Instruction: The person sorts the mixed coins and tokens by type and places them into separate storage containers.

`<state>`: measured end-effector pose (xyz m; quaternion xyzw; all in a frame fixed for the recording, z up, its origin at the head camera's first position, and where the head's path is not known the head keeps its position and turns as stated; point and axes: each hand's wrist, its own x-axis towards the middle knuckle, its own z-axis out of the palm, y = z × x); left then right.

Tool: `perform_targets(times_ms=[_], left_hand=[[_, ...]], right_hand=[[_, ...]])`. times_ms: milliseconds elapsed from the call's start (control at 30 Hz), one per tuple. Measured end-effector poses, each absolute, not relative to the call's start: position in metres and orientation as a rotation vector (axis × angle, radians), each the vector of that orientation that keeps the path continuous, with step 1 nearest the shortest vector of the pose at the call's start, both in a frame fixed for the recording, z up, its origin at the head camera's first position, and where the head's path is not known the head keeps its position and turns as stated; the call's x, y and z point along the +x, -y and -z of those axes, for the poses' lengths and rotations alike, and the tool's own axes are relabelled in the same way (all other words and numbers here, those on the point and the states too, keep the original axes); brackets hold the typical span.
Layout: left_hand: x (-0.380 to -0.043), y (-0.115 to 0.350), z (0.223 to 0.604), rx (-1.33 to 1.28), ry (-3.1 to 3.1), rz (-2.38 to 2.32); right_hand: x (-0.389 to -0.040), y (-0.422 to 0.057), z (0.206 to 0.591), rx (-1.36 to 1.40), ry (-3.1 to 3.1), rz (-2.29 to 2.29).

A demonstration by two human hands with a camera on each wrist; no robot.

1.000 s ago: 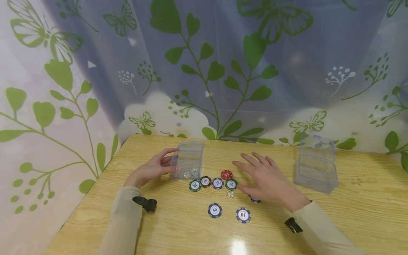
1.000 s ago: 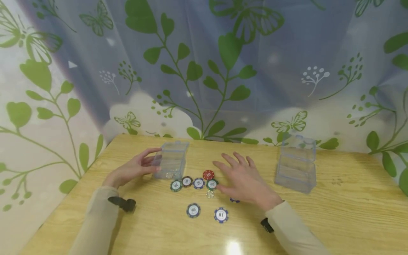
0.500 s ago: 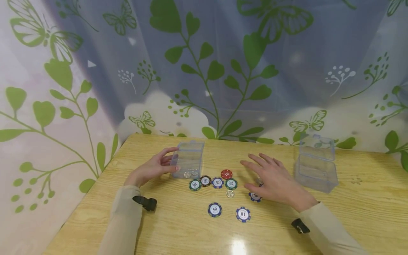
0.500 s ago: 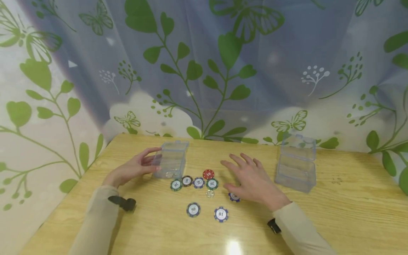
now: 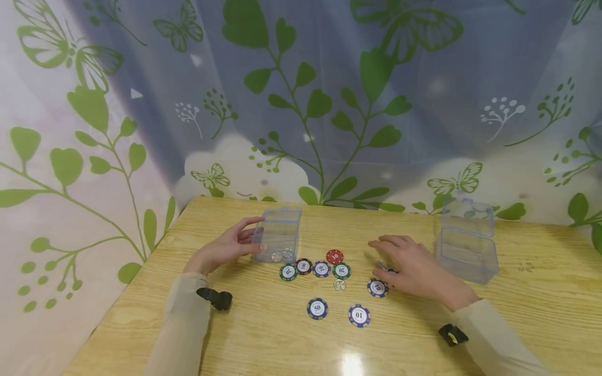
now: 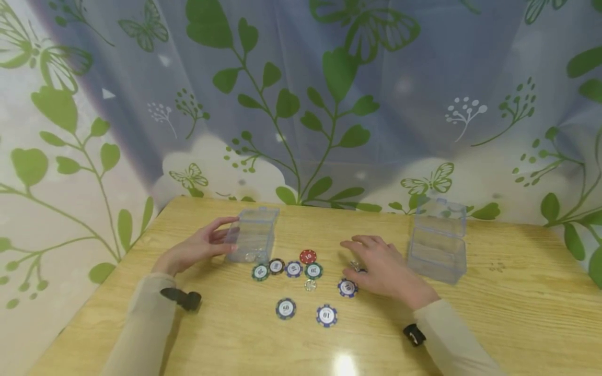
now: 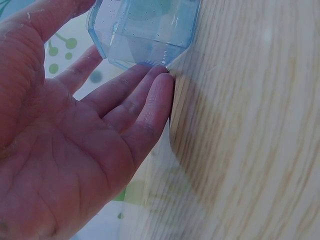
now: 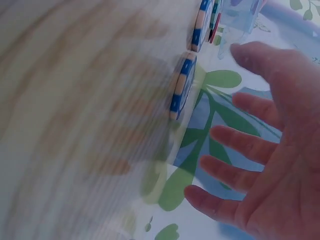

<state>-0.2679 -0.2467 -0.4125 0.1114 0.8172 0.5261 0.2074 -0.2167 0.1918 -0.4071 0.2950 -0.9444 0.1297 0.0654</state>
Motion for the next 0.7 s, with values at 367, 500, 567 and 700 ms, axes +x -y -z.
perform_targets(times_ms=[367, 500, 567, 700], left_hand=[[-0.269, 0.246, 0.414, 0.303, -2.282, -1.452], [-0.269, 0.246, 0.414, 0.309, -2.287, -1.444], [-0.269, 0.246, 0.414, 0.308, -2.287, -1.443], [-0.269, 0.247, 0.414, 0.297, -2.288, -1.446]], right_hand=[[-0.224, -0.198, 0.412, 0.927, 2.87, -0.376], [-0.226, -0.199, 0.41, 0.926, 2.902, -0.365], [-0.227, -0.199, 0.409, 0.922, 2.924, -0.368], [-0.228, -0.199, 0.407, 0.935, 2.964, -0.387]])
